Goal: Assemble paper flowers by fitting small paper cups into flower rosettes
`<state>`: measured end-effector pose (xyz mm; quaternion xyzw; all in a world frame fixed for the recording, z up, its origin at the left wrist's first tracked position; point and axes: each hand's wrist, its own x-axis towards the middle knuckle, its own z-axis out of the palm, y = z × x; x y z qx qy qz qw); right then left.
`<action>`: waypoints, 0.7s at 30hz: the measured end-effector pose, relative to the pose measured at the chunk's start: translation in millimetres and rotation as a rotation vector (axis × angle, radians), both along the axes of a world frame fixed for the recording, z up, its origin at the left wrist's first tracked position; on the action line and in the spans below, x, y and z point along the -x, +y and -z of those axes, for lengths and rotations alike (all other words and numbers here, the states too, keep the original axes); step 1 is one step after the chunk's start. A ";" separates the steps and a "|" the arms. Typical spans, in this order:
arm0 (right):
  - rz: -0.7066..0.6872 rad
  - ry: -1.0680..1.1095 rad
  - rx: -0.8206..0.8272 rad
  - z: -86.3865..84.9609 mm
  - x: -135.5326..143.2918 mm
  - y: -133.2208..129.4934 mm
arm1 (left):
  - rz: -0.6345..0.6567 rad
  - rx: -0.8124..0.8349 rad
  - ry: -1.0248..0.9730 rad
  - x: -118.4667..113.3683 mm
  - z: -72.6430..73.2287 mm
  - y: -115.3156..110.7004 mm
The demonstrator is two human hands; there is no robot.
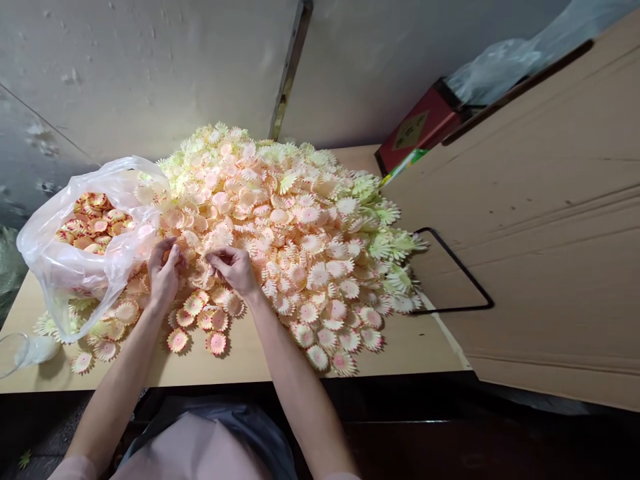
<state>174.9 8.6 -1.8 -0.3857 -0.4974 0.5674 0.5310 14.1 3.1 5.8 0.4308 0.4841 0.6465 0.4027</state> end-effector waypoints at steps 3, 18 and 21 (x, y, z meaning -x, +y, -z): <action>0.015 0.004 -0.006 -0.4 0.1 -0.8 | 0.000 -0.018 -0.024 1.5 -1.7 -1.2; -0.089 -0.109 -0.119 -8.9 0.3 -6.1 | 0.356 -0.038 0.314 1.5 -15.4 -10.7; -0.089 -0.115 -0.103 -8.6 -0.4 -5.5 | 0.409 -0.057 0.338 2.5 -13.4 -10.2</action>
